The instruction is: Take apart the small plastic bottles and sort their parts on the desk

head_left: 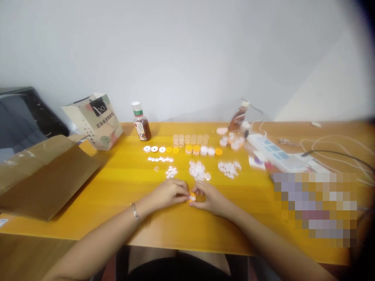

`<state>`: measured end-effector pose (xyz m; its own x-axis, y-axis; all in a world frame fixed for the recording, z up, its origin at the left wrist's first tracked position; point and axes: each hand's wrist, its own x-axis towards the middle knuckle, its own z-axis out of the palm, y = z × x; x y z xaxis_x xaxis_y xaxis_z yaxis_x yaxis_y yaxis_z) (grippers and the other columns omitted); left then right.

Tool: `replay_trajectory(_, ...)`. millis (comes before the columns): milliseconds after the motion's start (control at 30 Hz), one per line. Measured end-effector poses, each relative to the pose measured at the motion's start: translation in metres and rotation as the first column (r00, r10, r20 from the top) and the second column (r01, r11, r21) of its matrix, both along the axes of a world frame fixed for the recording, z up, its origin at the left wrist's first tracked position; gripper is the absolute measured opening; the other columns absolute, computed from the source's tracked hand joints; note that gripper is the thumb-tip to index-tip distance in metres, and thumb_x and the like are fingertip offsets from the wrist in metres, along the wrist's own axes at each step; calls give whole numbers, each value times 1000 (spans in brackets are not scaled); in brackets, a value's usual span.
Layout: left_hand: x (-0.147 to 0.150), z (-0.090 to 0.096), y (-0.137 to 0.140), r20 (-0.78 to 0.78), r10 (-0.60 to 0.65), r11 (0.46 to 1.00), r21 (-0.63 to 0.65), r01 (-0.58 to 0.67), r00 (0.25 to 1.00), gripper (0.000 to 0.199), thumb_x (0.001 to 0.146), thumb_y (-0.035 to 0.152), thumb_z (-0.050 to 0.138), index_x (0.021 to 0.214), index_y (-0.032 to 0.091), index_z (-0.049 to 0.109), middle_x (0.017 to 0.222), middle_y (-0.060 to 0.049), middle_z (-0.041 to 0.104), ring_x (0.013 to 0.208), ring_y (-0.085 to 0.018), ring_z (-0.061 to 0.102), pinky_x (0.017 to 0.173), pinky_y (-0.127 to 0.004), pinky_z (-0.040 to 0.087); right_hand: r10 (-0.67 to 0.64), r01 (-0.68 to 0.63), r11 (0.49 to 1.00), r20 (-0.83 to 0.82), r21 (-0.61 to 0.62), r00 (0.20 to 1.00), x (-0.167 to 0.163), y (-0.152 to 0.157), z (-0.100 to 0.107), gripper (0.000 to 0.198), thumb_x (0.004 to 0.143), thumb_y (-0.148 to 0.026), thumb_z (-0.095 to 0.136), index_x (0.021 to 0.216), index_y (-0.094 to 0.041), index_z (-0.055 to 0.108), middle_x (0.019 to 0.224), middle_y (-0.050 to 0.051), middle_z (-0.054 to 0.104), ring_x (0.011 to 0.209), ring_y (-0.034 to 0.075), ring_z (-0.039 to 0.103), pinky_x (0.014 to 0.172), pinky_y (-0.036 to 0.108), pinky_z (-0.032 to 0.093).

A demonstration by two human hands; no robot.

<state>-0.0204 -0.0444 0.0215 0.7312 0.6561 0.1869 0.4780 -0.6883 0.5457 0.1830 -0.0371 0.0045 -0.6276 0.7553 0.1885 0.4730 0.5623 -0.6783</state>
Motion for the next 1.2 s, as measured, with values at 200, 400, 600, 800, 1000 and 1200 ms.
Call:
replay_trajectory(200, 9, -1, -10, -110, 179, 975, 151, -161, 978, 20, 85, 30, 51, 79, 19, 67, 76, -4, 61, 72, -15, 56, 66, -27, 41, -55, 55, 998, -22, 17, 998, -4, -4, -1, 16, 66, -21, 64, 71, -20, 48, 66, -2, 51, 61, 12, 47, 56, 24, 37)
replay_trajectory(400, 13, -2, -7, -66, 274, 957, -78, -279, 960, 18, 80, 32, 57, 74, 16, 63, 75, -2, 61, 70, -14, 56, 62, -23, 40, -66, 67, 997, -24, 40, 998, -7, -5, -3, 16, 65, -19, 62, 69, -20, 47, 64, -3, 50, 59, 12, 46, 55, 23, 36)
replay_trajectory(600, 14, -2, -3, -47, 342, 904, -256, -342, 938, 12, 71, 26, 62, 71, 15, 59, 68, 0, 62, 62, -11, 55, 54, -19, 39, -57, 58, 998, -28, 32, 998, -9, -5, -1, 15, 63, -18, 62, 70, -20, 48, 64, -3, 51, 59, 12, 46, 56, 23, 36)
replay_trajectory(800, 16, -3, -6, 59, 315, 905, -318, -282, 947, 8, 70, 21, 61, 70, 14, 58, 69, 0, 63, 61, -10, 55, 56, -19, 40, -51, 52, 998, -21, 27, 998, -8, -3, -5, 16, 63, -17, 61, 71, -20, 48, 65, -3, 51, 59, 11, 45, 55, 23, 36)
replay_trajectory(1000, -17, 4, 21, 124, 501, 859, -196, -474, 857, 14, 74, 29, 57, 74, 15, 62, 72, -2, 66, 66, -13, 57, 63, -23, 43, -69, 69, 997, -4, 30, 998, -7, -3, -2, 17, 65, -22, 63, 72, -20, 48, 67, -2, 51, 61, 12, 46, 56, 24, 37)
replay_trajectory(1200, -46, -7, 51, 41, 622, 775, -173, -607, 782, 15, 74, 25, 54, 76, 14, 63, 73, -3, 67, 68, -16, 60, 66, -26, 45, -73, 73, 997, 6, 20, 997, -7, -3, -1, 17, 65, -22, 63, 73, -20, 48, 67, -2, 51, 61, 12, 46, 57, 24, 37)
